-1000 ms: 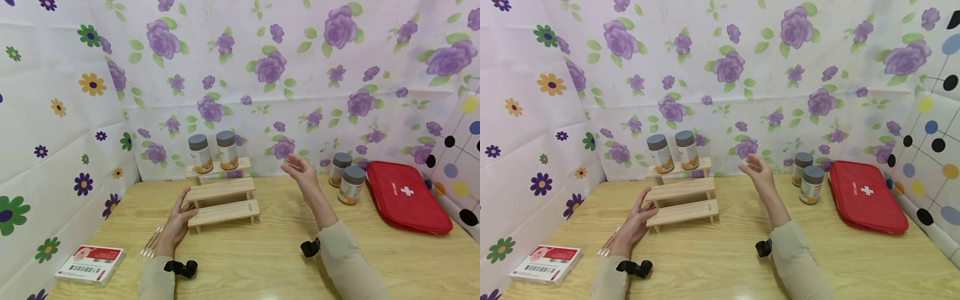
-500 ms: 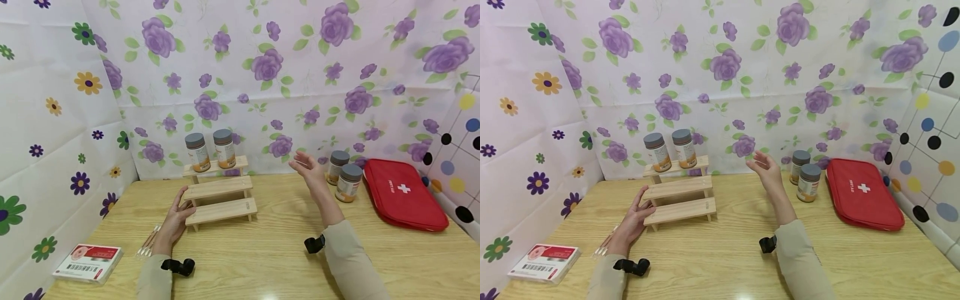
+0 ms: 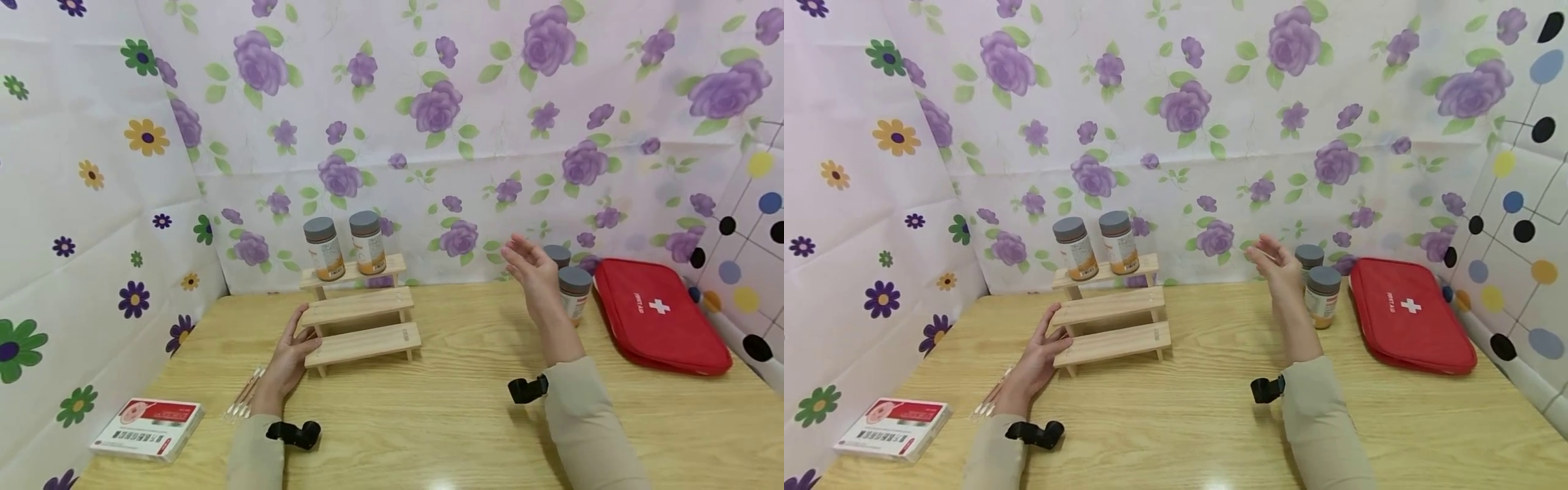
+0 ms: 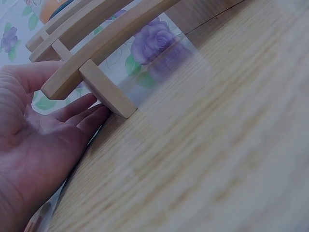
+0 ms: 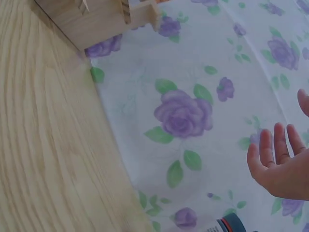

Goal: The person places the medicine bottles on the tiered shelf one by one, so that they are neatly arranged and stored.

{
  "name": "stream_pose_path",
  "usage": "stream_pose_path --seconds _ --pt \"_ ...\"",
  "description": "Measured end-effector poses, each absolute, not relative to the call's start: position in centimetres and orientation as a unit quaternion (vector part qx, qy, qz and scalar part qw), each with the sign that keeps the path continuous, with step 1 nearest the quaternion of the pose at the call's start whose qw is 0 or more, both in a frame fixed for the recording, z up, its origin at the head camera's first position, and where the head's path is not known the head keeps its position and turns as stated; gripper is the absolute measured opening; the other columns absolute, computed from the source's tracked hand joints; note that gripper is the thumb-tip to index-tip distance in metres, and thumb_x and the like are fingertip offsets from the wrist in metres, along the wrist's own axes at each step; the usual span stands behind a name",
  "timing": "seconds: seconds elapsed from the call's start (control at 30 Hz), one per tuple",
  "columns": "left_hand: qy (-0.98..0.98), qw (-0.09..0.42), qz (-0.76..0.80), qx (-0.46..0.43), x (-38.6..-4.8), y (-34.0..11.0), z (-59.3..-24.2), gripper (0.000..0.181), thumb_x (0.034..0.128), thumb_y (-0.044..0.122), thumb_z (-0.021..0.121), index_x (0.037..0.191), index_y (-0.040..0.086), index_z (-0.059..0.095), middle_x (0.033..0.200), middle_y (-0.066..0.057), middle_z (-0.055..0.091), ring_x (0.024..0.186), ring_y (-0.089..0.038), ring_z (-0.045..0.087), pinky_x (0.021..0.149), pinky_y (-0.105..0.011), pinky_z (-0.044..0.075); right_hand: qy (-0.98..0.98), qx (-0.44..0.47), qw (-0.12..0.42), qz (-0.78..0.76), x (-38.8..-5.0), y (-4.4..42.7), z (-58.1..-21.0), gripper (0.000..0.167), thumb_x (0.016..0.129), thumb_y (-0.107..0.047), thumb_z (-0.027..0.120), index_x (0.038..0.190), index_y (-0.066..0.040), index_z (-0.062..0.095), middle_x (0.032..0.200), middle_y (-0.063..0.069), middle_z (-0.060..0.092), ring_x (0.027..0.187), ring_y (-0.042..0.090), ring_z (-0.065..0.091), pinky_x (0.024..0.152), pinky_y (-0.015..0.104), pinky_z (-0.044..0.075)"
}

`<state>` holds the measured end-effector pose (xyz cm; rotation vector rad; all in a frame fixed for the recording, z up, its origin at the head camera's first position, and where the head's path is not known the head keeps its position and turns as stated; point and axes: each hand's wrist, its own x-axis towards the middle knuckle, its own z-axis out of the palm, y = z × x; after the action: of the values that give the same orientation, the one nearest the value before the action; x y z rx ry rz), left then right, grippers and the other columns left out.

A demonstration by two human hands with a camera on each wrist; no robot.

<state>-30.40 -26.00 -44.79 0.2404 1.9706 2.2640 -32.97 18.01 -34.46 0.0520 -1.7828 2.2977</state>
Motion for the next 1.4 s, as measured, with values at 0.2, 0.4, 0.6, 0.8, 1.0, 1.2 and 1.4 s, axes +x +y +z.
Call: stream_pose_path --seconds 0.2,0.4,0.6,0.8,1.0,1.2,1.4 --pt "0.648 0.065 0.756 0.07 -30.5 -26.0 -44.7 0.079 0.0976 -0.001 0.05 0.157 0.032 0.011 0.163 -0.021 0.0 0.152 -0.032 -0.002 0.116 -0.065 -0.006 -0.585 0.006 0.147 0.798 -32.6 19.4 -33.9 0.044 0.089 -0.021 0.072 0.129 -0.017 0.056 0.112 -0.012 0.059 0.103 -0.002 0.058 0.086 0.009 0.048" --pt "0.649 0.063 0.755 0.067 -30.5 -26.1 -44.7 0.078 0.0975 -0.001 0.05 0.157 0.033 0.013 0.163 -0.022 0.0 0.152 -0.035 0.0 0.114 -0.069 -0.008 -0.593 -0.025 0.2 0.779 -32.2 21.2 -33.3 0.04 0.087 -0.02 0.074 0.125 -0.02 0.06 0.108 -0.014 0.061 0.102 -0.002 0.055 0.083 0.007 0.045" --pt "0.653 0.061 0.753 0.06 -30.3 -26.4 -44.6 0.078 0.0971 -0.001 0.051 0.157 0.034 0.013 0.163 -0.021 0.001 0.152 -0.034 0.0 0.115 -0.068 -0.007 -0.538 -0.059 0.236 0.807 -32.1 22.8 -33.2 0.027 0.087 -0.008 0.072 0.109 -0.022 0.065 0.099 -0.011 0.065 0.093 -0.002 0.061 0.076 0.008 0.049" --pt "0.648 0.06 0.756 0.063 -30.4 -26.4 -44.6 0.079 0.0969 -0.002 0.049 0.157 0.033 0.012 0.163 -0.022 0.003 0.152 -0.035 0.003 0.118 -0.064 -0.004 -0.569 -0.095 0.269 0.772 -31.8 24.3 -33.5 0.033 0.084 -0.013 0.077 0.114 -0.021 0.066 0.102 -0.012 0.064 0.1 0.001 0.056 0.079 0.007 0.044" --pt "0.643 0.06 0.761 0.064 -30.6 -26.2 -44.7 0.079 0.0967 -0.003 0.049 0.157 0.033 0.013 0.163 -0.022 0.004 0.152 -0.035 0.004 0.117 -0.064 -0.006 -0.585 -0.145 0.262 0.754 -32.2 25.8 -34.5 0.046 0.083 -0.02 0.077 0.127 -0.02 0.063 0.108 -0.014 0.06 0.109 0.002 0.051 0.086 0.007 0.042" --pt "0.642 0.053 0.762 0.06 -30.5 -26.2 -44.8 0.081 0.0957 -0.006 0.049 0.157 0.032 0.013 0.163 -0.022 0.005 0.152 -0.035 0.005 0.121 -0.057 0.002 -0.586 -0.17 0.222 0.761 -32.6 26.7 -35.9 0.058 0.084 -0.022 0.077 0.139 -0.023 0.055 0.107 -0.019 0.055 0.112 0.001 0.047 0.096 0.009 0.039" --pt "0.645 0.057 0.759 0.07 -30.5 -26.1 -44.8 0.081 0.0959 -0.005 0.049 0.157 0.033 0.012 0.163 -0.023 0.003 0.152 -0.037 0.002 0.121 -0.057 0.0 -0.636 -0.136 0.147 0.745 -32.5 28.5 -37.4 0.079 0.084 -0.031 0.076 0.152 -0.025 0.036 0.118 -0.019 0.051 0.123 0.004 0.042 0.116 0.017 0.026"
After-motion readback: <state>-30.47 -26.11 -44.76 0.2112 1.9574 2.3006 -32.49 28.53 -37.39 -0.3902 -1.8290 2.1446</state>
